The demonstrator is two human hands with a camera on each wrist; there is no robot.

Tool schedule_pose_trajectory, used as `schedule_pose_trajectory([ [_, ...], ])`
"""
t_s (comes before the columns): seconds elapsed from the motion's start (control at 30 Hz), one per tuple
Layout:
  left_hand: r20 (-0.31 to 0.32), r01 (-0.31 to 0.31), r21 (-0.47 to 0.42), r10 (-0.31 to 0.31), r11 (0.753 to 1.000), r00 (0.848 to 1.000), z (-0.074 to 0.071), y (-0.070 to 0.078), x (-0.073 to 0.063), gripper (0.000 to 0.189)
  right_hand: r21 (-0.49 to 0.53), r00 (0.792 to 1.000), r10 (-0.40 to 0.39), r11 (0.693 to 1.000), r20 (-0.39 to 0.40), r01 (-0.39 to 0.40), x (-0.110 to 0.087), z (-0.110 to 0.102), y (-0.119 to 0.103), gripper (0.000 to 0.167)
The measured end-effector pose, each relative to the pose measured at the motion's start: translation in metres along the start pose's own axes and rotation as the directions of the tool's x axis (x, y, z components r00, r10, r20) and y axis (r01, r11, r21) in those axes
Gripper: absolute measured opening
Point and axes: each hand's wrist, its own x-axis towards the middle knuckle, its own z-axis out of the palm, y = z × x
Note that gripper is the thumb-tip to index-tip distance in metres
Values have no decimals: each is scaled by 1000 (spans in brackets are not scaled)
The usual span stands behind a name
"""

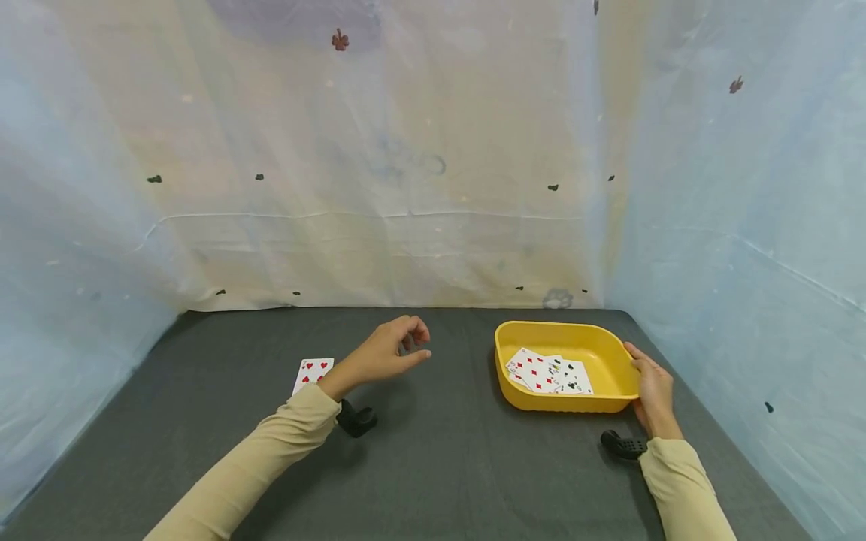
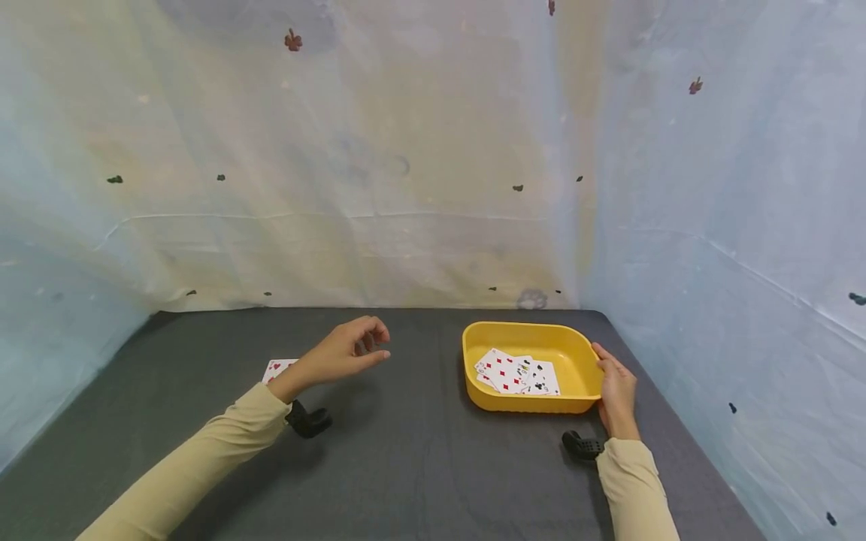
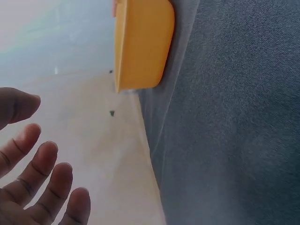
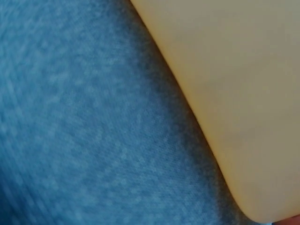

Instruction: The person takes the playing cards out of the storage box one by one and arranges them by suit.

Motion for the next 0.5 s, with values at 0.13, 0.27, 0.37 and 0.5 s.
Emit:
schedule_pose_trajectory([
  [0.13, 36, -75, 67, 73, 995, 997, 10, 8, 14, 16, -14, 1000, 3, 1000, -9, -3, 1, -2, 0, 45],
  [0.27, 77, -130, 120, 121, 984, 990, 19, 16, 27, 16, -23, 1000, 0, 1000, -14, -1, 2, -2, 1, 45],
  [0.37, 107, -141, 172, 123, 975, 987, 26, 22, 35, 15, -20, 1000, -1, 1000, -12, 1, 3, -2, 1, 45],
  [0.5, 130, -149, 255, 119, 955, 984, 32, 25, 42, 16, -7, 1000, -9, 1000, -2, 9, 3, -1, 2, 44],
])
